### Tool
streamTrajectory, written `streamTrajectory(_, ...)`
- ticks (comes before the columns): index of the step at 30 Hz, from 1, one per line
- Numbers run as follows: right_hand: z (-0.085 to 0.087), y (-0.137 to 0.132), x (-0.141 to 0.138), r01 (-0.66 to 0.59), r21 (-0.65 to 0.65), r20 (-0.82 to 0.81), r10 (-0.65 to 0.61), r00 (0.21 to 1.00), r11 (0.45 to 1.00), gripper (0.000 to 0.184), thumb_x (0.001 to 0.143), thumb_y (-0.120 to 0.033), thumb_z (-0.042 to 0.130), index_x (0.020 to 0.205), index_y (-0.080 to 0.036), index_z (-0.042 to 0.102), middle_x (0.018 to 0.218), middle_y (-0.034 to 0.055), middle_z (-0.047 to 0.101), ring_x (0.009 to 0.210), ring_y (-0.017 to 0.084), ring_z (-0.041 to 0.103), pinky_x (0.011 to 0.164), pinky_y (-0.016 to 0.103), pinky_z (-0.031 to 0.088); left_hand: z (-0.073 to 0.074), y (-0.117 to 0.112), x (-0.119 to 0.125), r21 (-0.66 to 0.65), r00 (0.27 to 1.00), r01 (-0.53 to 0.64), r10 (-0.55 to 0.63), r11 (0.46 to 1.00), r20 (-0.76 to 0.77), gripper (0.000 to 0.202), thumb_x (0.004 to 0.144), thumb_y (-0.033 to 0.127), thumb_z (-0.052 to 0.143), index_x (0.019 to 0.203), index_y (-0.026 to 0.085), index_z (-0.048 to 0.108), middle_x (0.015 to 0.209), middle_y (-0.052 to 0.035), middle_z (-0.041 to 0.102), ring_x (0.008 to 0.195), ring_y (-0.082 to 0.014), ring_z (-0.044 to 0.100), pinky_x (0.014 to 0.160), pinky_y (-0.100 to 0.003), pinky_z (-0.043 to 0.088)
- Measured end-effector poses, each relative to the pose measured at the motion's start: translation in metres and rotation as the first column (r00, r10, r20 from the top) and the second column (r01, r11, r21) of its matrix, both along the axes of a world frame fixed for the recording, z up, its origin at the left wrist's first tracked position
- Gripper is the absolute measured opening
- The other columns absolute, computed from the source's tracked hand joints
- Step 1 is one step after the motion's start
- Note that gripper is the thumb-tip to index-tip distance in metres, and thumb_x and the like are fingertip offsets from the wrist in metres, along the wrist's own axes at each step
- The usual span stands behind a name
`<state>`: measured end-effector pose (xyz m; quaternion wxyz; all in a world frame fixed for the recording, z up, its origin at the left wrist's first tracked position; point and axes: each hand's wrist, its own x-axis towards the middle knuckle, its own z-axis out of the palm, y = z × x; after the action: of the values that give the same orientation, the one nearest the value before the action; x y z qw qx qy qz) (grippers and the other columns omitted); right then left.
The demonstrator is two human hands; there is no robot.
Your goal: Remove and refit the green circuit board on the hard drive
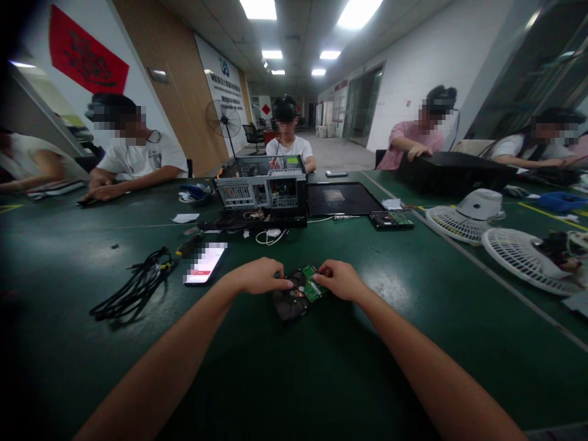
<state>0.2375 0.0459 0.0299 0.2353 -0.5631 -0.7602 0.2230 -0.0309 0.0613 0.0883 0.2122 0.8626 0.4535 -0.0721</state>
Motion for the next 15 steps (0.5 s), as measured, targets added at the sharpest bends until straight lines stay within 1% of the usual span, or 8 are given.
streamTrajectory(2, -0.0003, 0.0024, 0.001, 0.012, 0.028, 0.03, -0.013, 0.999, 1.0, 0.021, 0.086, -0.046, 0.07, 0.087, -0.026, 0.076, 0.082, 0.0038, 0.074, 0.071, 0.019, 0.065, 0.061, 0.029, 0.044, 0.0023, -0.0025, 0.001, -0.046, 0.999, 0.04, -0.04, 0.998, -0.003, 0.053, 0.091, 0.067, 0.049, 0.095, 0.02, 0.074, 0.093, -0.01, 0.074, 0.079, -0.0241, 0.066, 0.065, -0.033, 0.046)
streamTrajectory(5, -0.0001, 0.0036, 0.0025, 0.026, 0.086, 0.093, -0.034, 0.995, 0.996, 0.027, 0.088, -0.05, 0.067, 0.084, -0.025, 0.076, 0.082, 0.0055, 0.073, 0.072, 0.02, 0.064, 0.063, 0.03, 0.042, 0.0048, -0.0042, 0.0012, -0.153, 0.995, 0.096, -0.092, 0.984, 0.033, 0.05, 0.094, 0.063, 0.046, 0.091, 0.02, 0.072, 0.088, -0.0076, 0.074, 0.077, -0.022, 0.066, 0.064, -0.032, 0.045)
streamTrajectory(6, 0.0001, 0.0033, 0.0027, 0.033, 0.105, 0.116, -0.045, 0.992, 0.994, 0.029, 0.089, -0.052, 0.066, 0.084, -0.025, 0.076, 0.081, 0.0059, 0.072, 0.072, 0.02, 0.064, 0.063, 0.03, 0.042, 0.0051, -0.0042, 0.0011, -0.17, 0.994, 0.103, -0.096, 0.98, 0.053, 0.05, 0.095, 0.063, 0.046, 0.09, 0.021, 0.072, 0.088, -0.0069, 0.074, 0.078, -0.0217, 0.066, 0.065, -0.032, 0.045)
streamTrajectory(7, 0.0003, 0.0028, 0.0027, 0.04, 0.12, 0.136, -0.056, 0.989, 0.992, 0.031, 0.09, -0.053, 0.064, 0.084, -0.025, 0.076, 0.08, 0.0062, 0.072, 0.072, 0.021, 0.063, 0.063, 0.03, 0.041, 0.0052, -0.0038, 0.0011, -0.158, 0.993, 0.097, -0.086, 0.983, 0.076, 0.05, 0.094, 0.064, 0.047, 0.09, 0.021, 0.071, 0.089, -0.0066, 0.074, 0.08, -0.0218, 0.067, 0.066, -0.032, 0.046)
streamTrajectory(9, 0.0007, 0.001, 0.0019, 0.041, 0.134, 0.16, -0.062, 0.985, 0.99, 0.033, 0.092, -0.055, 0.062, 0.086, -0.025, 0.075, 0.079, 0.0065, 0.071, 0.073, 0.021, 0.063, 0.063, 0.03, 0.04, 0.0046, -0.0022, 0.0015, -0.058, 0.989, 0.028, -0.02, 0.998, 0.144, 0.049, 0.093, 0.064, 0.049, 0.097, 0.02, 0.071, 0.098, -0.0074, 0.074, 0.087, -0.0231, 0.067, 0.072, -0.033, 0.048)
streamTrajectory(11, 0.0012, -0.0011, 0.0003, 0.023, 0.127, 0.163, -0.044, 0.986, 0.992, 0.032, 0.092, -0.055, 0.062, 0.087, -0.025, 0.075, 0.08, 0.0063, 0.07, 0.074, 0.021, 0.062, 0.063, 0.03, 0.039, 0.0032, -0.0002, 0.0026, 0.055, 0.966, -0.077, 0.061, 0.995, 0.25, 0.046, 0.093, 0.06, 0.052, 0.108, 0.02, 0.069, 0.108, -0.0086, 0.071, 0.097, -0.0244, 0.066, 0.082, -0.034, 0.049)
streamTrajectory(13, 0.002, -0.0031, -0.0016, -0.001, 0.103, 0.151, -0.015, 0.988, 0.995, 0.031, 0.091, -0.053, 0.063, 0.087, -0.025, 0.074, 0.083, 0.0057, 0.071, 0.074, 0.02, 0.062, 0.063, 0.029, 0.039, 0.0015, 0.0016, 0.0044, 0.132, 0.926, -0.152, 0.094, 0.979, 0.366, 0.04, 0.094, 0.049, 0.054, 0.118, 0.019, 0.066, 0.117, -0.0094, 0.068, 0.107, -0.0245, 0.063, 0.093, -0.035, 0.048)
streamTrajectory(15, 0.003, -0.0045, -0.0031, -0.006, 0.068, 0.119, -0.002, 0.993, 0.998, 0.032, 0.092, -0.053, 0.062, 0.087, -0.025, 0.074, 0.085, 0.0049, 0.071, 0.071, 0.018, 0.062, 0.061, 0.028, 0.039, -0.0002, 0.0029, 0.0065, 0.199, 0.871, -0.209, 0.089, 0.958, 0.484, 0.038, 0.095, 0.037, 0.055, 0.128, 0.018, 0.062, 0.122, -0.0096, 0.062, 0.112, -0.0235, 0.06, 0.099, -0.036, 0.047)
